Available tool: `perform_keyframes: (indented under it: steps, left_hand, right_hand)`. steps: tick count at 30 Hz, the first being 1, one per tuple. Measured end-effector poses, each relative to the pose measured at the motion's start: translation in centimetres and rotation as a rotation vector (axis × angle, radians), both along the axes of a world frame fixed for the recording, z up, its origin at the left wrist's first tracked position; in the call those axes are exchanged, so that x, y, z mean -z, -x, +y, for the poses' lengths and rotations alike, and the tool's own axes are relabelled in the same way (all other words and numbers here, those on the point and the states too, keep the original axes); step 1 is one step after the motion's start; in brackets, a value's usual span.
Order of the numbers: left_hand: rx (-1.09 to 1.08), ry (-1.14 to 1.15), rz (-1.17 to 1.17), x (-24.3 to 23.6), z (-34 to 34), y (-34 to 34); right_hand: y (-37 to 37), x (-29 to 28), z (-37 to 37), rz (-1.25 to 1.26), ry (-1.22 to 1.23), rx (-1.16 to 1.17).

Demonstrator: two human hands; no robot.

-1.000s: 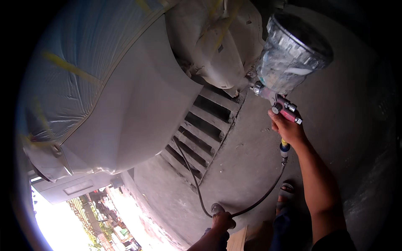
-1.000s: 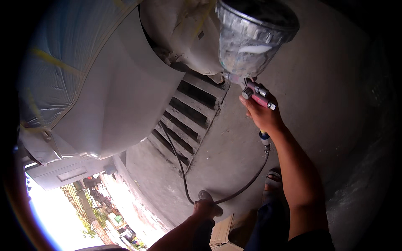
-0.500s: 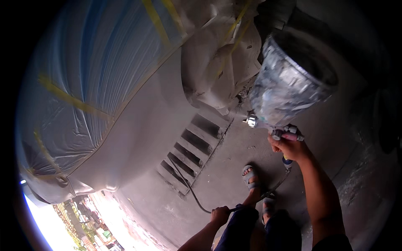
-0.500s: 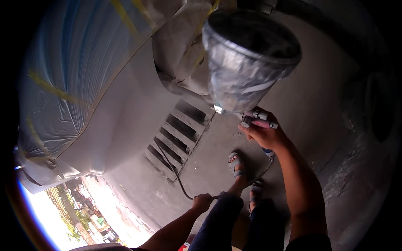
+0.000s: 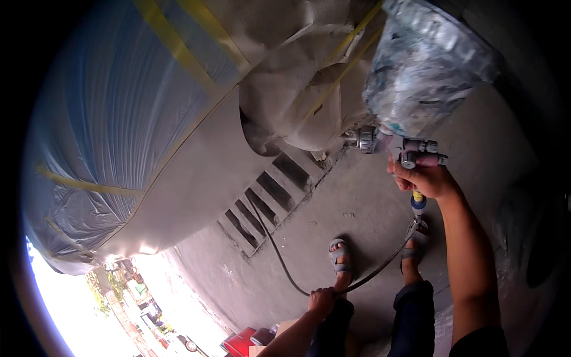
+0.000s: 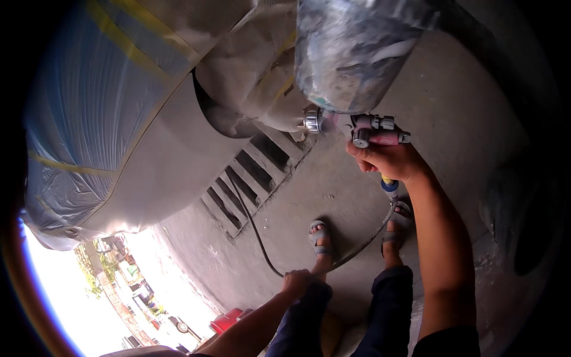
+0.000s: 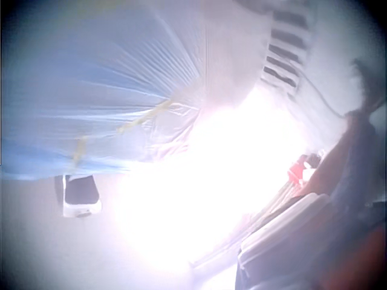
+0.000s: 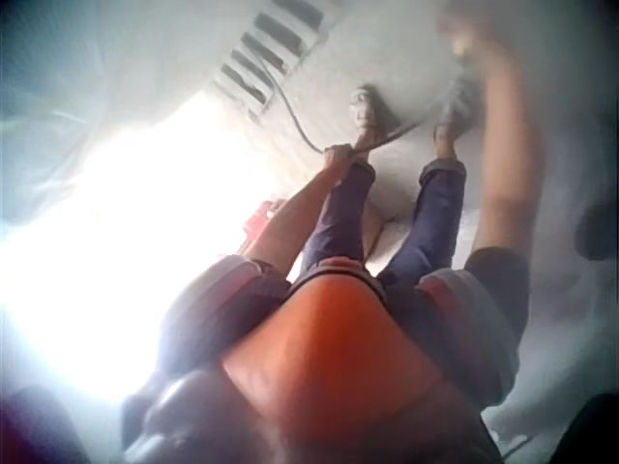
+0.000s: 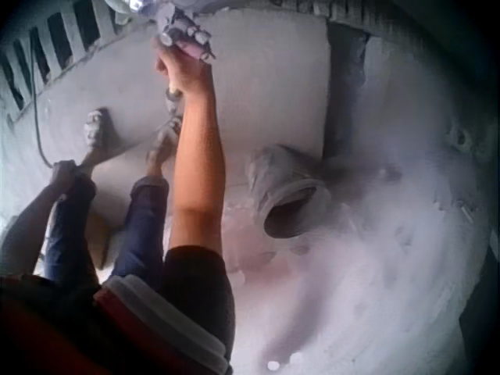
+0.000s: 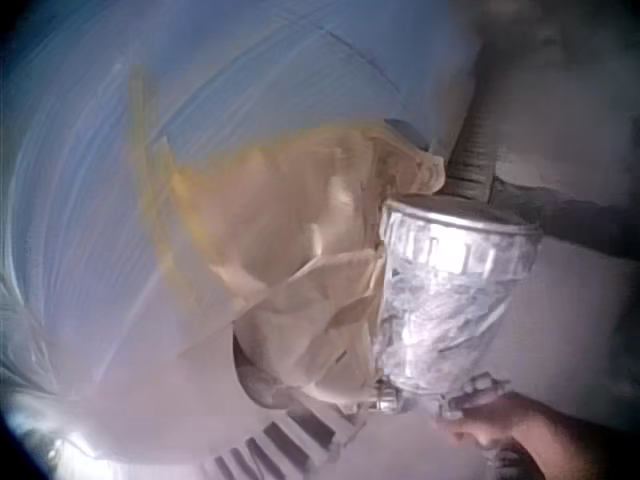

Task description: The person uses a spray gun to apply paint to the rear of a car that is masked with plastic and tape. They move around the vehicle to cover the bumper and trunk area, then briefly adjust the spray gun before continuing to spray the lower sections.

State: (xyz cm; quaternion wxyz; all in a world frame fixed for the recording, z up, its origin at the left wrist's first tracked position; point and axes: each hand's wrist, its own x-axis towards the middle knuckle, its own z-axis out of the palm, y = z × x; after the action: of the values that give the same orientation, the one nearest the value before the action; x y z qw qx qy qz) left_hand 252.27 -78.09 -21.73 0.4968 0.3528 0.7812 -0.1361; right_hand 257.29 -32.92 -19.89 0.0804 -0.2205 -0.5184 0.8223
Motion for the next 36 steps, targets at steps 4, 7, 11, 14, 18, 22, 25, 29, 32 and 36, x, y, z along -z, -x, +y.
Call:
perform_keyframes:
  steps: [4, 7, 11, 14, 18, 22, 25, 29, 32, 36]
  left_hand:
    - [-0.025, 0.130, -0.035, 0.7, 1.2, -2.3]
    - [-0.051, 0.207, -0.053, 1.2, 1.5, -3.4]
    - [-0.032, 0.233, -0.023, 0.6, 1.9, -3.9]
    - [0.011, 0.257, -0.065, -0.1, 0.9, -3.4]
    - [0.003, 0.219, -0.012, -0.4, -1.6, -3.2]
    - [0.037, 0.160, 0.116, -2.1, -4.4, -3.1]
    - [0.013, 0.129, 0.127, -4.3, -4.3, -1.6]
    - [0.032, 0.135, 0.149, -6.7, -8.4, 0.1]
    - [0.067, 0.164, 0.116, -7.2, -9.8, 1.4]
    - [0.120, 0.148, 0.109, -7.8, -13.5, 2.7]
  right_hand:
    - [3.0, 4.3, -1.7, -0.215, -0.014, -0.052]
    - [4.4, 8.5, -3.4, -0.211, -0.051, 0.014]
    - [5.4, 10.7, -5.1, -0.190, -0.132, 0.103]
    - [5.5, 9.5, -5.1, -0.257, -0.057, 0.061]
    - [3.1, 4.5, -3.8, -0.179, 0.015, -0.023]
    - [-1.1, -1.8, -2.8, 0.025, 0.199, 0.120]
    - [-6.4, -7.2, -2.1, 0.110, 0.120, 0.445]
    - [-8.9, -12.2, -4.5, -0.035, -0.065, 0.752]
    - [-8.8, -14.4, -8.1, -0.107, -0.211, 0.814]
    - [-6.0, -16.9, -15.3, -0.162, -0.104, 0.669]
